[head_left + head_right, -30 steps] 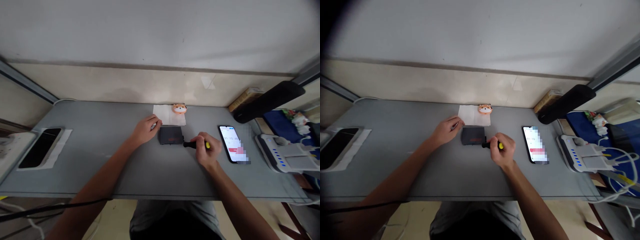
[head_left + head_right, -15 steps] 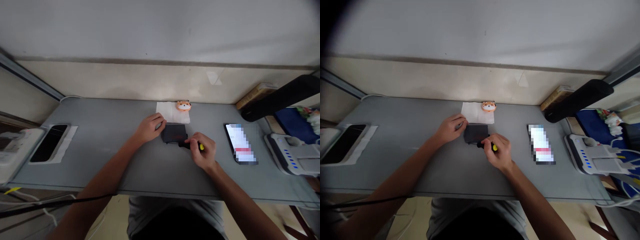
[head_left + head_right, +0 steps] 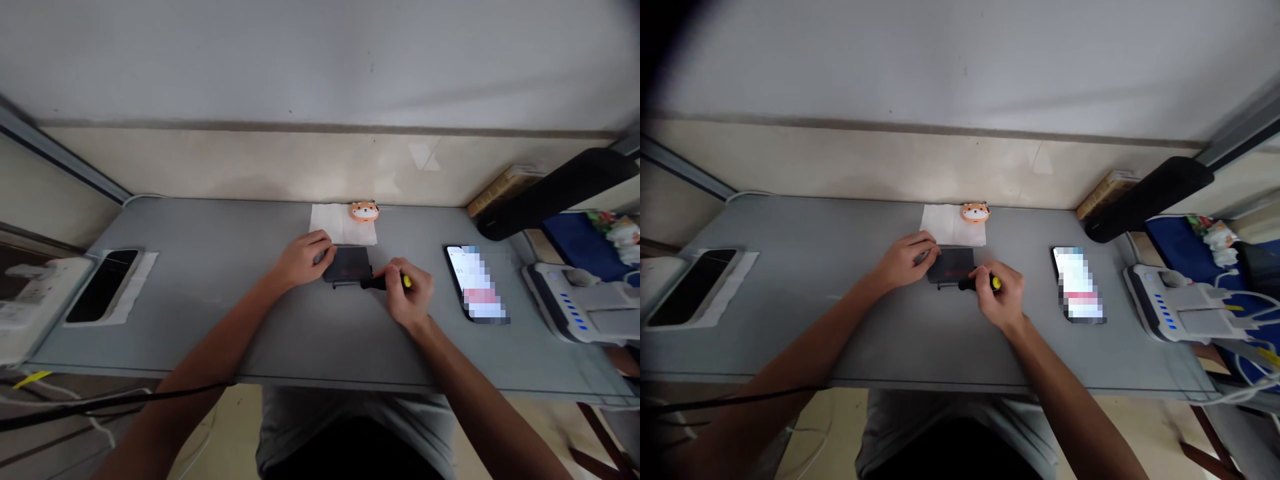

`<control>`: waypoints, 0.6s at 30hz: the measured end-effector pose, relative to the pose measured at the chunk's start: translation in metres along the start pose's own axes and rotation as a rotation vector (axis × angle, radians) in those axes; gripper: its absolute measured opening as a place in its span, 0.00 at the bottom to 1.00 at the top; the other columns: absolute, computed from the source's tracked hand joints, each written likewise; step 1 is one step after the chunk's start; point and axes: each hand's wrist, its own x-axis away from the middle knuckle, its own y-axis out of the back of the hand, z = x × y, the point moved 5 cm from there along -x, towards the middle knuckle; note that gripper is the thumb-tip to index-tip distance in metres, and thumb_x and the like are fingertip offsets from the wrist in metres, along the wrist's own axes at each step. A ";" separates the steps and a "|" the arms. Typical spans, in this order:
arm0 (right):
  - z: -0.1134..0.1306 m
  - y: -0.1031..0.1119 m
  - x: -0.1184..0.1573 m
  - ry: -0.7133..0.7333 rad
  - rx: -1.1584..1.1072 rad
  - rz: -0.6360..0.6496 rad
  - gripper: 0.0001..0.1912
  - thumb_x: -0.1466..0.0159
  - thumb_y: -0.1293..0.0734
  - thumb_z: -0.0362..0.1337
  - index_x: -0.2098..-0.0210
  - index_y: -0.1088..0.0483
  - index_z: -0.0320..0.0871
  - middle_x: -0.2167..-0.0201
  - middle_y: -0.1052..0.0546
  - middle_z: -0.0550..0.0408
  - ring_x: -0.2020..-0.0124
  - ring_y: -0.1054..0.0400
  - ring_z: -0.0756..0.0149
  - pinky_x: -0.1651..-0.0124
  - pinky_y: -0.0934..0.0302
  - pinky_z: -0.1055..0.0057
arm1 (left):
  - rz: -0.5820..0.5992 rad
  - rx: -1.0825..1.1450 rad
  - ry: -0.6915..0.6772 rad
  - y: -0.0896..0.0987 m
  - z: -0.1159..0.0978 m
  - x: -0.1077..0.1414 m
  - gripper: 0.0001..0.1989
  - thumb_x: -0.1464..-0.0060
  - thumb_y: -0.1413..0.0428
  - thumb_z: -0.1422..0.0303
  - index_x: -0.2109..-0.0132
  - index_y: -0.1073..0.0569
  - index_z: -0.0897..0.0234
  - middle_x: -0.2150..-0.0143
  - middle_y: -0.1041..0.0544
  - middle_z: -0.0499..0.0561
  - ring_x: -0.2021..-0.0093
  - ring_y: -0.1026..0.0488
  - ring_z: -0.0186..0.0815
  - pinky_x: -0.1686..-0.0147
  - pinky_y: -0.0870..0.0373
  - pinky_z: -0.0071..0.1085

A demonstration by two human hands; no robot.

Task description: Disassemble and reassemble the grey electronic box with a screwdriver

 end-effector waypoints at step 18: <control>-0.049 0.020 -0.009 -0.599 -0.233 -0.412 0.18 0.40 0.37 0.48 0.81 0.32 0.45 0.83 0.35 0.60 0.80 0.42 0.71 0.78 0.48 0.73 | 0.147 0.118 -0.059 -0.006 -0.023 0.001 0.12 0.31 0.46 0.63 0.60 0.21 0.62 0.62 0.21 0.53 0.61 0.23 0.36 0.59 0.25 0.35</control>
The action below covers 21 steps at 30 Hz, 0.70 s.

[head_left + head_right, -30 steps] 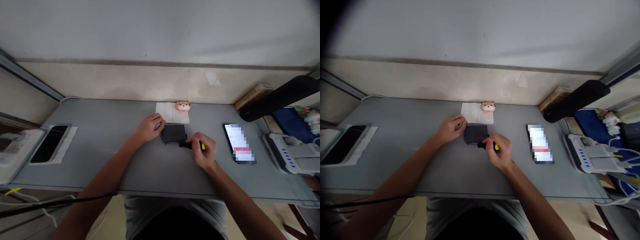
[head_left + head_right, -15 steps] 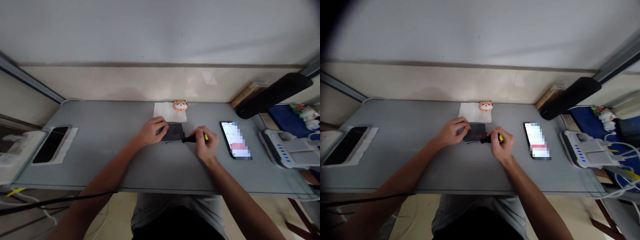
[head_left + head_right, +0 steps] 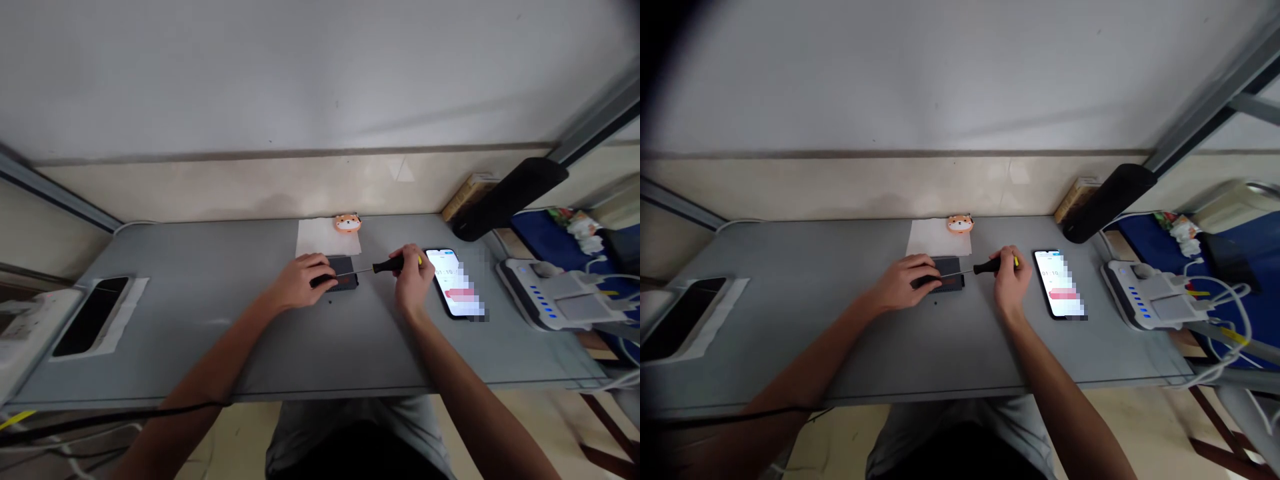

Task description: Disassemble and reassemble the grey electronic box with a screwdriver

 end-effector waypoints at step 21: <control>0.008 -0.017 0.017 0.170 0.098 0.308 0.18 0.37 0.38 0.43 0.82 0.32 0.45 0.84 0.36 0.61 0.80 0.42 0.70 0.74 0.45 0.70 | 0.058 0.049 0.048 0.007 -0.002 -0.002 0.10 0.35 0.47 0.69 0.57 0.21 0.62 0.59 0.22 0.55 0.58 0.23 0.39 0.56 0.24 0.37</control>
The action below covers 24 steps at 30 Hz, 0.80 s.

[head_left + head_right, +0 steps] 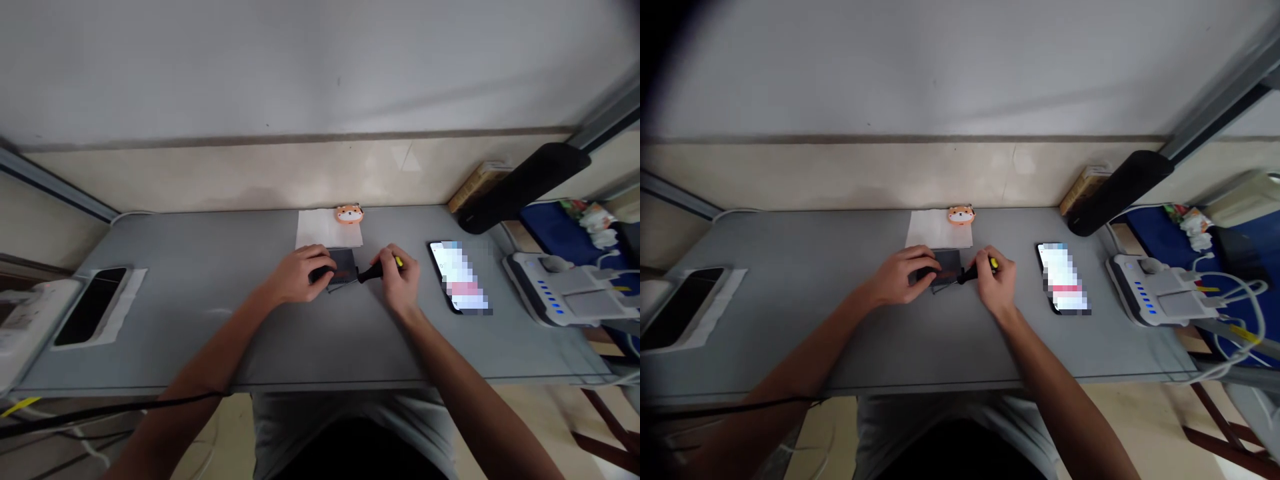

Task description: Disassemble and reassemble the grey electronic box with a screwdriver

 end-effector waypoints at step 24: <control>-0.029 0.026 -0.014 -0.348 -0.157 -0.398 0.16 0.47 0.36 0.51 0.80 0.31 0.45 0.82 0.33 0.59 0.78 0.40 0.69 0.78 0.45 0.73 | -0.127 0.000 0.312 0.016 0.057 -0.007 0.14 0.32 0.45 0.59 0.60 0.19 0.60 0.65 0.20 0.49 0.70 0.28 0.32 0.67 0.29 0.29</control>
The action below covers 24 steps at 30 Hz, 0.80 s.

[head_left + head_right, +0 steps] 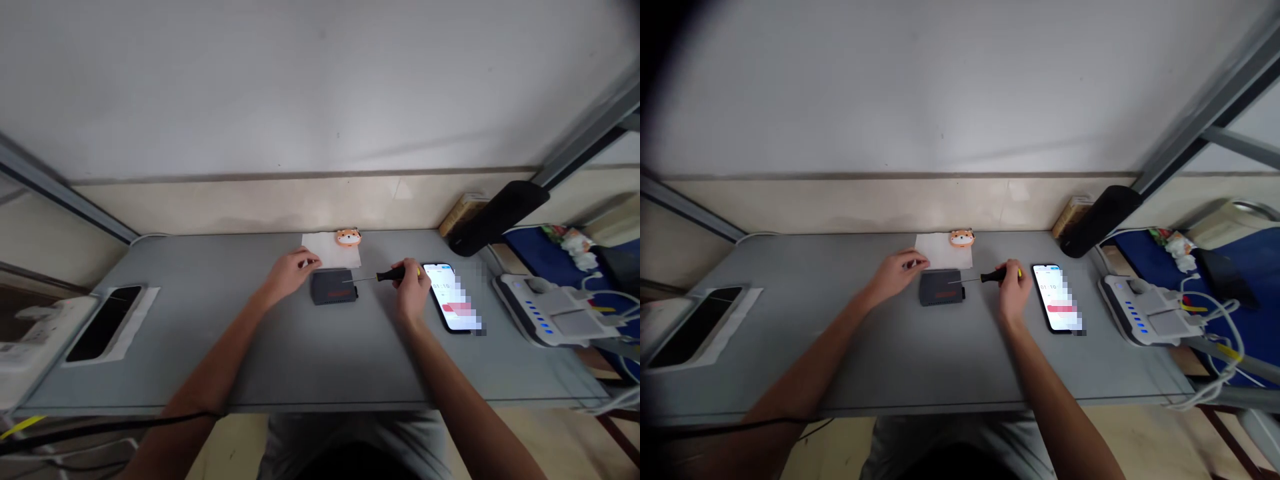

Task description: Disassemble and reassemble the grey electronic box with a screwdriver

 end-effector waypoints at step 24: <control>-0.009 0.004 -0.005 -0.098 -0.058 -0.123 0.15 0.48 0.36 0.50 0.78 0.32 0.45 0.77 0.31 0.58 0.78 0.40 0.71 0.79 0.46 0.73 | 0.217 -0.025 0.108 0.000 -0.015 0.027 0.17 0.33 0.47 0.54 0.47 0.25 0.59 0.61 0.20 0.51 0.69 0.24 0.37 0.68 0.28 0.32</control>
